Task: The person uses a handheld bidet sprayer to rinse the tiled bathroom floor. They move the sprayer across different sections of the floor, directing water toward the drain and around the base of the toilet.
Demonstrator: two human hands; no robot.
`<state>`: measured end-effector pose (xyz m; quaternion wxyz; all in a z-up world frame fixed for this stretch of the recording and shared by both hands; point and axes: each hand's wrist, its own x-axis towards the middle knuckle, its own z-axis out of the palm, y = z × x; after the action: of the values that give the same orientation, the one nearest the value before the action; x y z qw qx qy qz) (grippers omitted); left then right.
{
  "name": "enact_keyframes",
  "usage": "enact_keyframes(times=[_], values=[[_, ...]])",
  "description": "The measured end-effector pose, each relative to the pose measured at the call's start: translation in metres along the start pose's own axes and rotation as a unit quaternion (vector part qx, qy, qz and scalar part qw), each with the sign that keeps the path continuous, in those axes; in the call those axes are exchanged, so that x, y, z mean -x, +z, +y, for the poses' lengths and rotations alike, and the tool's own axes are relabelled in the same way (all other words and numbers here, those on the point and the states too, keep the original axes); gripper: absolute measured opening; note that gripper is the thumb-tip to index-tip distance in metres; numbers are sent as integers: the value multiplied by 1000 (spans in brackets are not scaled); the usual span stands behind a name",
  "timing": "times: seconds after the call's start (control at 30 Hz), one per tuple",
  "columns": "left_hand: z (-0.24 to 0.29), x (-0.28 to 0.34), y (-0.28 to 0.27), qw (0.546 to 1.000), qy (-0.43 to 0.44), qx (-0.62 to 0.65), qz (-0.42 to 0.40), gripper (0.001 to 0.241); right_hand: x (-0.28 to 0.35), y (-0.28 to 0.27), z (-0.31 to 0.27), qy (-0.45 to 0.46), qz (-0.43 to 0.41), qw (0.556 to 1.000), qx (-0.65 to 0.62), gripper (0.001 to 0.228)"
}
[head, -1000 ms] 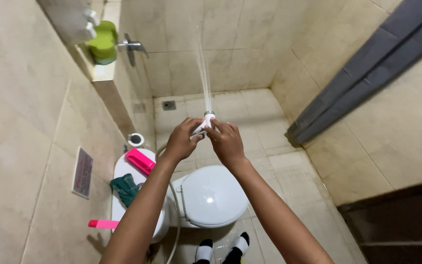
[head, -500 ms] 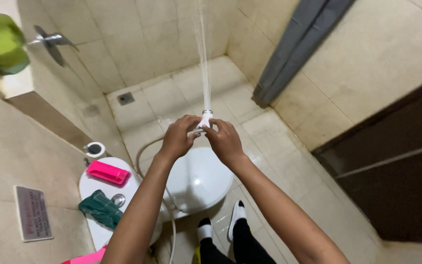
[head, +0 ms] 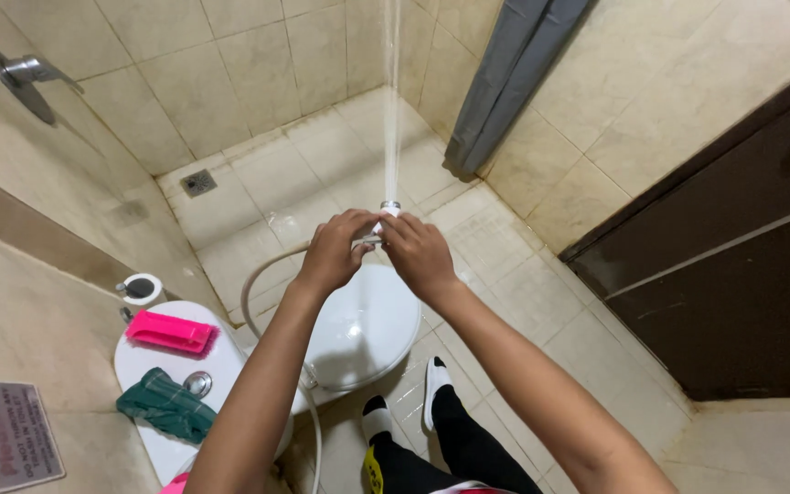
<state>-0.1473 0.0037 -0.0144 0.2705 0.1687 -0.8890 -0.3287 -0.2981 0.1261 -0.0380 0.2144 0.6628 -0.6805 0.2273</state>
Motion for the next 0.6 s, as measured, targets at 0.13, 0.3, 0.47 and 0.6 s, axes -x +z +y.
enact_keyframes(times=[0.13, 0.3, 0.47, 0.6], values=[[-3, -8, -2, 1000, -2, -10, 8, 52, -17, -7, 3, 8, -59, 998, 22, 33], [-6, -17, -15, 998, -20, 23, 49, 52, -37, 0, 0, 8, -34, 999, -35, 39], [-24, -10, -22, 997, -41, 14, 65, 53, -45, 15, -9, -12, -20, 997, -79, 35], [-32, -5, -26, 995, -81, -14, 50, 57, -49, 22, -21, -14, -18, 995, -99, 38]])
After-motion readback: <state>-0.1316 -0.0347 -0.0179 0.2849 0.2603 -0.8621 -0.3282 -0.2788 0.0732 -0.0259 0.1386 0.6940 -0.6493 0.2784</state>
